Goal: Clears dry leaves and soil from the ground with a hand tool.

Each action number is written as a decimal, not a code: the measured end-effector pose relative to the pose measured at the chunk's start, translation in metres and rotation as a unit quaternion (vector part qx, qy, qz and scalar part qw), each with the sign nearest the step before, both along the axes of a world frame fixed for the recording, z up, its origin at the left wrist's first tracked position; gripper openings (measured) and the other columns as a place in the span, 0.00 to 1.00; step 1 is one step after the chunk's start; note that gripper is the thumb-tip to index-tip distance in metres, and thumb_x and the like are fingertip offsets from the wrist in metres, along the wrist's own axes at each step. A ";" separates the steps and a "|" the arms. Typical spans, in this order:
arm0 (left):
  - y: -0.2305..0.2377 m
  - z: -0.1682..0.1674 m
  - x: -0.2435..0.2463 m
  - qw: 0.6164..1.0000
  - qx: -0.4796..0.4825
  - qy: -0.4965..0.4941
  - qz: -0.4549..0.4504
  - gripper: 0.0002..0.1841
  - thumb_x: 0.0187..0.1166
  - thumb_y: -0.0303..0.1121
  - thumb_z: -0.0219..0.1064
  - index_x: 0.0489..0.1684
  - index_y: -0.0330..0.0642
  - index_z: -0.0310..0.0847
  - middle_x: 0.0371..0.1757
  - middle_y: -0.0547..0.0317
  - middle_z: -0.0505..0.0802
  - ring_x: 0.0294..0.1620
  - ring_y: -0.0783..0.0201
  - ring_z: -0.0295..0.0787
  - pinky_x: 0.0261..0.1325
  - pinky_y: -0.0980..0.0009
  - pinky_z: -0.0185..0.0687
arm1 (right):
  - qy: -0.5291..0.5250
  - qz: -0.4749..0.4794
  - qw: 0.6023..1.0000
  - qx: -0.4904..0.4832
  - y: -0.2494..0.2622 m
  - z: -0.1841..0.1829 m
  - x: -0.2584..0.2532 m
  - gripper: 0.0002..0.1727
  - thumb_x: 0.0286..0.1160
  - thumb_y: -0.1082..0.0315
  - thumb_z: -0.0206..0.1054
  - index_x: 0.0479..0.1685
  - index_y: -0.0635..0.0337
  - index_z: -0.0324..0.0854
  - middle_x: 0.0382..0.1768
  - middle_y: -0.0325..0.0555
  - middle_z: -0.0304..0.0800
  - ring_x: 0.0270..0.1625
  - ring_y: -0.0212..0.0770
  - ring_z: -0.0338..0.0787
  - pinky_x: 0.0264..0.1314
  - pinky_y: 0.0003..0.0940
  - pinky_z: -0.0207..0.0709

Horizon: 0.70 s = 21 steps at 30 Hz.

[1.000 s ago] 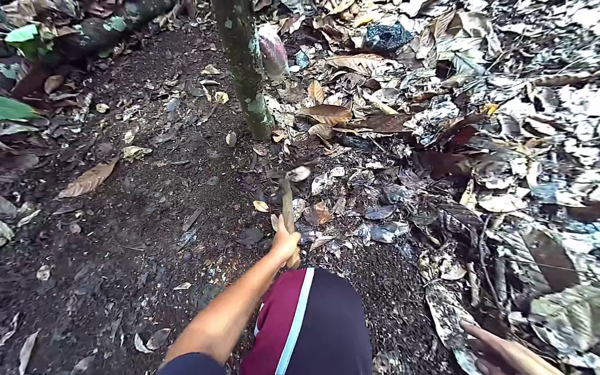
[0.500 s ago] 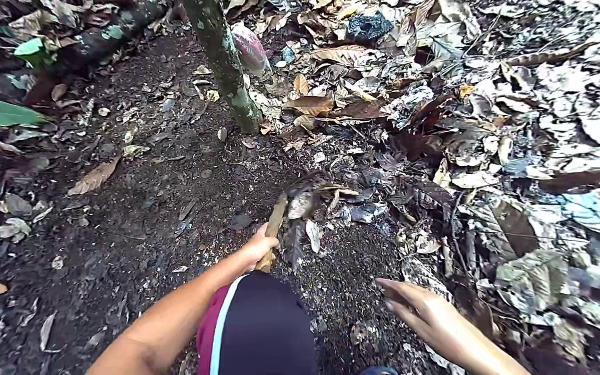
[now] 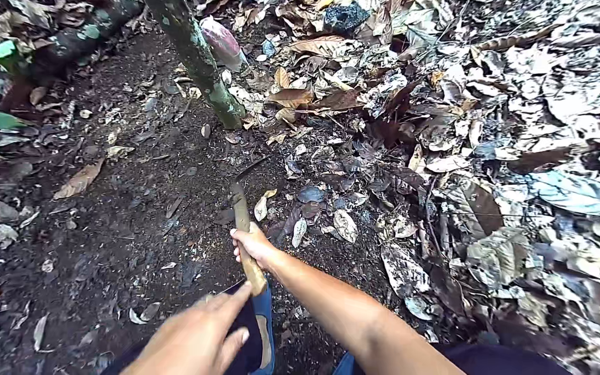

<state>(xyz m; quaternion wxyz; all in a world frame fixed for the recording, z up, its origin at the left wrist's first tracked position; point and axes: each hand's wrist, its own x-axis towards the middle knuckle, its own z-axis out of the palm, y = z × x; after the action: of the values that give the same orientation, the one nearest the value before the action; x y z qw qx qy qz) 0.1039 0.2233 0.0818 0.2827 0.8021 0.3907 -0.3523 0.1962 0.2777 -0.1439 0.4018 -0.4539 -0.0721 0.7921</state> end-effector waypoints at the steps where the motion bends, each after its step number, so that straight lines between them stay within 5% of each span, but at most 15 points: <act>1: -0.015 0.006 0.000 0.999 0.012 -0.049 0.011 0.30 0.88 0.45 0.61 0.90 0.50 0.66 0.70 0.43 0.89 0.69 0.38 0.87 0.64 0.34 0.82 | -0.049 0.088 0.995 0.021 0.002 -0.017 -0.004 0.28 0.91 0.58 0.60 0.81 0.59 0.57 0.35 0.47 0.79 0.24 0.37 0.82 0.28 0.32 0.81; 3: -0.036 0.004 0.001 0.993 0.014 -0.112 0.038 0.28 0.88 0.43 0.61 0.88 0.47 0.68 0.67 0.45 0.91 0.67 0.41 0.88 0.64 0.38 0.83 | -0.185 0.255 0.946 0.076 0.010 -0.051 -0.007 0.30 0.87 0.53 0.64 0.80 0.61 0.63 0.44 0.52 0.86 0.35 0.42 0.89 0.40 0.38 0.86; 5: -0.044 -0.006 -0.001 0.991 0.024 -0.118 0.058 0.28 0.88 0.43 0.61 0.88 0.47 0.69 0.66 0.46 0.92 0.66 0.43 0.89 0.64 0.40 0.83 | -0.327 0.392 0.853 0.107 0.014 -0.071 0.007 0.33 0.84 0.48 0.65 0.77 0.64 0.72 0.64 0.62 0.86 0.63 0.57 0.89 0.68 0.60 0.80; 8: -0.049 -0.013 -0.014 0.981 0.096 -0.157 0.052 0.27 0.86 0.41 0.63 0.85 0.47 0.73 0.60 0.49 0.94 0.60 0.45 0.92 0.57 0.44 0.87 | -0.466 0.462 0.746 0.115 0.006 -0.082 0.080 0.38 0.83 0.38 0.60 0.76 0.63 0.76 0.73 0.68 0.80 0.78 0.68 0.78 0.76 0.76 0.65; 12: -0.049 -0.016 -0.032 0.974 0.101 -0.195 0.048 0.26 0.86 0.41 0.63 0.83 0.47 0.75 0.59 0.51 0.95 0.58 0.48 0.94 0.56 0.46 0.89 | -0.566 0.392 0.720 0.091 -0.007 -0.079 0.264 0.34 0.81 0.39 0.64 0.70 0.61 0.83 0.63 0.73 0.86 0.69 0.75 0.81 0.70 0.82 0.65; 16: -0.045 -0.019 -0.035 0.968 0.123 -0.214 0.038 0.26 0.85 0.43 0.62 0.82 0.48 0.76 0.57 0.53 0.95 0.56 0.50 0.95 0.54 0.47 0.90 | -0.751 0.292 0.590 -0.041 -0.016 -0.003 0.405 0.30 0.82 0.42 0.65 0.62 0.62 0.86 0.56 0.81 0.85 0.62 0.85 0.82 0.56 0.89 0.66; 18: -0.038 -0.015 -0.031 0.963 0.142 -0.228 0.029 0.26 0.85 0.43 0.61 0.83 0.48 0.76 0.58 0.53 0.95 0.56 0.51 0.95 0.55 0.48 0.90 | -0.781 0.241 0.573 -0.060 -0.025 0.037 0.423 0.31 0.84 0.43 0.62 0.65 0.64 0.83 0.59 0.84 0.83 0.64 0.87 0.80 0.56 0.91 0.64; 21: -0.030 -0.008 -0.018 0.960 0.141 -0.242 0.014 0.26 0.86 0.44 0.60 0.83 0.49 0.75 0.59 0.53 0.95 0.56 0.51 0.95 0.54 0.48 0.90 | -0.746 0.228 0.625 0.017 -0.055 0.072 0.371 0.31 0.84 0.42 0.63 0.69 0.60 0.82 0.53 0.80 0.86 0.58 0.84 0.84 0.54 0.87 0.68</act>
<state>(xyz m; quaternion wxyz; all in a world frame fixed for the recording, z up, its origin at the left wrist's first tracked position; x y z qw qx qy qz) 0.0860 0.1930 0.0738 0.2573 0.8896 0.3676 -0.0849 0.5668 0.2222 -0.0722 0.0239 -0.8518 -0.4616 0.2466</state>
